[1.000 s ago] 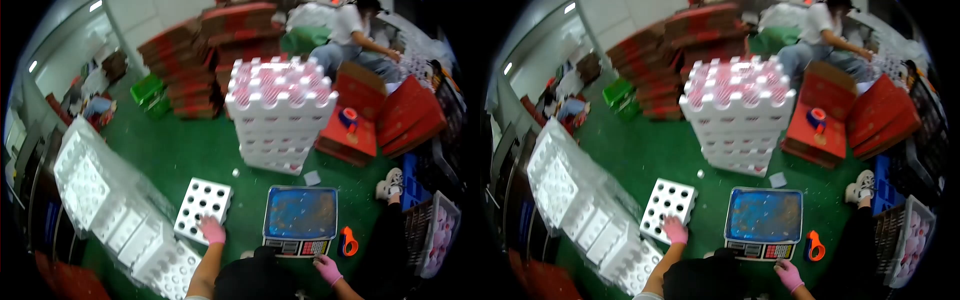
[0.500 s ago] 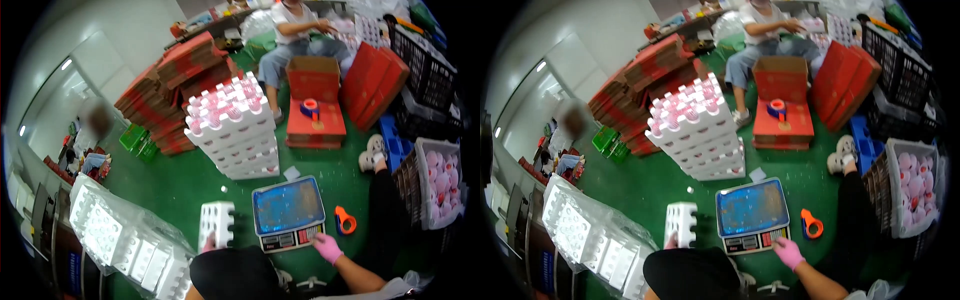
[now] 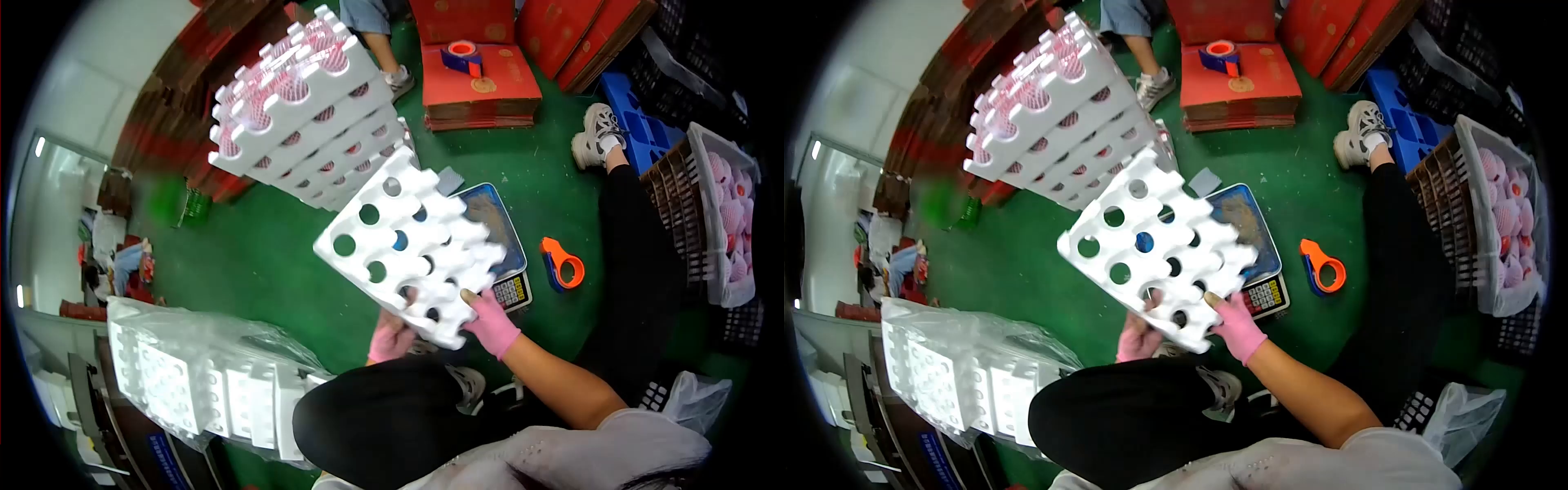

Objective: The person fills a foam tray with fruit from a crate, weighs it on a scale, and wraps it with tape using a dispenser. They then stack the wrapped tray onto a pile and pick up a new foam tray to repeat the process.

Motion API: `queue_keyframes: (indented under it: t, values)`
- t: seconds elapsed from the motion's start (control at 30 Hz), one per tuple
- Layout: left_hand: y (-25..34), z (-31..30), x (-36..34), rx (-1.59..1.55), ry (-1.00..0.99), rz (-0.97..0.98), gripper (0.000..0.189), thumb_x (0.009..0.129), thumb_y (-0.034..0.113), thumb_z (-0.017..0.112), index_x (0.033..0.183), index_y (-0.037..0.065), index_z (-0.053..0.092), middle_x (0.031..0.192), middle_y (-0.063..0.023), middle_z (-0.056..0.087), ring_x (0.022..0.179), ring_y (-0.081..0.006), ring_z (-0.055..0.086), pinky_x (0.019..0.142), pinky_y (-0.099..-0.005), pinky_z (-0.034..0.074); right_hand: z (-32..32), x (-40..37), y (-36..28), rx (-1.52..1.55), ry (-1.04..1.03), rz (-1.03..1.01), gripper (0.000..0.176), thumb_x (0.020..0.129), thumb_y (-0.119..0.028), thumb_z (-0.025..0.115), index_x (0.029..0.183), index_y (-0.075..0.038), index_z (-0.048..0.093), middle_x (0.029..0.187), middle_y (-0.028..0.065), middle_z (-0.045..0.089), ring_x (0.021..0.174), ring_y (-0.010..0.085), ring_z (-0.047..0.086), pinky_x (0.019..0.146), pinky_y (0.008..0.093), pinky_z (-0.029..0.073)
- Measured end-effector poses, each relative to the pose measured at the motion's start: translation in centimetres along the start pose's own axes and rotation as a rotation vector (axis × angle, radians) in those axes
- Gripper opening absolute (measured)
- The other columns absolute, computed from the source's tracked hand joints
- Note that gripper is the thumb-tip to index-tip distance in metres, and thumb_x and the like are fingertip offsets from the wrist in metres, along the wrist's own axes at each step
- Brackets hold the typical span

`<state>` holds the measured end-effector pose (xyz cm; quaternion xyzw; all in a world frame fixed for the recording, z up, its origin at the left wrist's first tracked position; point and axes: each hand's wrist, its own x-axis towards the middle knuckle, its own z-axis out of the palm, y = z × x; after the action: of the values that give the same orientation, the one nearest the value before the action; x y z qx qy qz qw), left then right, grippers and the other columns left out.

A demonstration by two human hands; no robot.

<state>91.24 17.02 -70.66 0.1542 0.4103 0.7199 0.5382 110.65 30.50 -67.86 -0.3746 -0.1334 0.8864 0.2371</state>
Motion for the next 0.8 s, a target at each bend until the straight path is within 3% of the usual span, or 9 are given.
queue_keyframes:
  t: [0.13,0.2,0.3,0.33,0.5,0.63,0.7,0.77,0.8]
  values:
    - [-1.6,3.2,-0.1,-0.213,0.010,-0.182,0.056,0.100,0.006,0.056,0.152,0.003,0.035,0.153,-0.0135,0.043,0.145,-0.0283,0.041,0.119,-0.0523,0.035,-5.5,5.3,-2.7,-0.516,0.202,-0.486,0.054,0.082,0.004,0.060,0.134,-0.004,0.049,0.124,0.0115,0.062,0.115,0.0237,0.060,0.099,0.0365,0.049]
    - [-0.8,4.4,-0.7,-0.238,0.054,-0.330,0.051,0.101,0.004,0.055,0.150,0.006,0.040,0.154,-0.0130,0.044,0.145,-0.0274,0.041,0.120,-0.0545,0.035,-5.4,6.0,-8.0,-0.788,0.222,-0.393,0.067,0.080,0.003,0.058,0.146,-0.004,0.046,0.127,0.0128,0.065,0.117,0.0222,0.062,0.100,0.0322,0.048]
    - [-3.0,0.9,-1.1,-0.095,0.021,-0.404,0.059,0.102,0.003,0.049,0.155,-0.008,0.026,0.159,-0.0215,0.035,0.149,-0.0317,0.035,0.120,-0.0453,0.036,-3.4,7.0,-13.6,-1.223,0.341,-0.293,0.072,0.083,-0.010,0.059,0.153,-0.010,0.041,0.136,0.0207,0.061,0.124,0.0364,0.060,0.104,0.0391,0.048]
    - [-1.1,3.3,-1.5,-0.215,0.172,-0.419,0.056,0.103,0.007,0.048,0.153,-0.012,0.028,0.157,-0.0258,0.038,0.146,-0.0340,0.041,0.118,-0.0452,0.038,-3.4,8.1,-14.3,-1.316,0.353,-0.271,0.073,0.083,-0.012,0.060,0.153,-0.010,0.040,0.138,0.0217,0.059,0.125,0.0383,0.058,0.105,0.0405,0.047]
    - [-1.6,2.1,-4.5,0.165,0.169,-0.280,0.050,0.106,0.016,0.053,0.146,-0.012,0.042,0.140,-0.0285,0.056,0.133,-0.0355,0.055,0.114,-0.0474,0.043,-2.2,9.4,-16.0,-1.666,0.376,-0.195,0.079,0.084,-0.027,0.066,0.155,-0.011,0.034,0.143,0.0239,0.052,0.128,0.0424,0.054,0.110,0.0434,0.044]
    - [-2.7,-9.1,-5.7,0.159,0.019,-0.398,0.047,0.107,0.026,0.049,0.144,-0.004,0.048,0.136,-0.0211,0.061,0.130,-0.0325,0.056,0.115,-0.0450,0.041,-3.6,9.0,-16.0,-1.530,0.285,-0.398,0.082,0.080,-0.036,0.076,0.146,-0.002,0.042,0.137,0.0275,0.053,0.128,0.0424,0.052,0.108,0.0461,0.046]
    - [-0.4,-12.4,-3.0,0.317,-0.066,-0.474,0.019,0.105,0.022,0.051,0.115,0.007,0.043,0.105,-0.0085,0.048,0.098,-0.0221,0.046,0.086,-0.0392,0.036,-4.5,5.4,-15.0,-1.492,0.390,-0.691,0.074,0.083,-0.032,0.074,0.144,-0.001,0.043,0.134,0.0285,0.054,0.127,0.0447,0.051,0.108,0.0472,0.044]
    - [3.0,-17.3,0.4,0.522,-0.235,-0.398,0.023,0.103,0.019,0.052,0.085,0.018,0.038,0.075,0.0041,0.036,0.067,-0.0116,0.036,0.057,-0.0334,0.031,-5.4,-0.9,-14.8,-1.377,0.339,-0.768,0.071,0.088,-0.028,0.068,0.148,-0.002,0.040,0.135,0.0271,0.053,0.125,0.0441,0.052,0.109,0.0457,0.044]
    - [7.5,-7.4,0.6,0.408,0.058,-0.513,0.028,0.096,0.013,0.062,0.076,0.015,0.043,0.072,0.0023,0.037,0.069,-0.0129,0.045,0.054,-0.0354,0.034,-5.4,-5.2,-15.4,-1.308,0.286,-0.701,0.069,0.090,-0.028,0.067,0.148,-0.003,0.040,0.134,0.0263,0.054,0.124,0.0427,0.053,0.108,0.0449,0.044]
